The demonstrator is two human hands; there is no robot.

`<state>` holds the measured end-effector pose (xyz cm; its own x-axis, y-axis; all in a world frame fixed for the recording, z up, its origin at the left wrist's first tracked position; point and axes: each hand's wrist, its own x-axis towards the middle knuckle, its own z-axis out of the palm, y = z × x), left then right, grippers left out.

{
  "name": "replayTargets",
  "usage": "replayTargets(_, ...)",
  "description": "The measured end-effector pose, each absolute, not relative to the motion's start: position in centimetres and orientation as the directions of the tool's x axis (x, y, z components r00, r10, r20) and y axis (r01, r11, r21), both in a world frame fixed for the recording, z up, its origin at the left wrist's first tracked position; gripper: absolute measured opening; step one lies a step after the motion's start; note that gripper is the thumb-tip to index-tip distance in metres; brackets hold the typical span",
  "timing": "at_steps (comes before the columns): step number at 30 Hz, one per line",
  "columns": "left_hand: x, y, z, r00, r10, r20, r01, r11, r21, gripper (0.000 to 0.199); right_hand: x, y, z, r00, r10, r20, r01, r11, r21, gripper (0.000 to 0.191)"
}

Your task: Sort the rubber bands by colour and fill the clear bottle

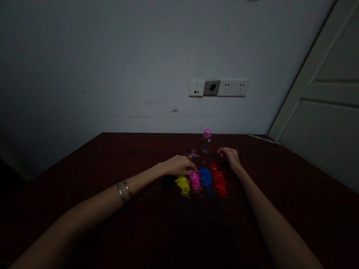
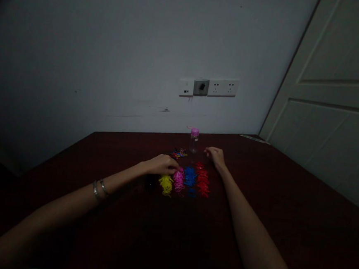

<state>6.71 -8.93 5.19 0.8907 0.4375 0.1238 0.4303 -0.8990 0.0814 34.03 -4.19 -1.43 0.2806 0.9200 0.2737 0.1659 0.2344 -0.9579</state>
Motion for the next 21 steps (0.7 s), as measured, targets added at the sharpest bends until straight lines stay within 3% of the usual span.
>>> replayTargets(5,6.3,-7.9,4.8,0.860,0.486,0.154,0.460,-0.870,0.176,0.030,34.1,-4.3,-1.5,0.272,0.918,0.288,0.191,0.241,-0.951,0.027)
replayTargets(10,5.2,-4.6,3.3,0.698,0.678,0.229,0.585,-0.725,0.363,0.034,33.8,-4.8,-1.0,0.249,0.927,0.282,0.192,0.238,-0.952,0.027)
replayTargets(16,3.3,0.1,0.6,0.355,0.879,0.318,0.672,-0.476,0.567,0.029,33.2,-5.3,-0.6,0.177,0.943,0.281,0.234,0.237,-0.943,0.025)
replayTargets(21,1.7,2.6,-0.8,-0.004,0.939,0.343,0.592,-0.274,0.758,0.023,33.0,-5.1,-0.7,0.106,0.957,0.271,0.290,0.231,-0.929,0.024)
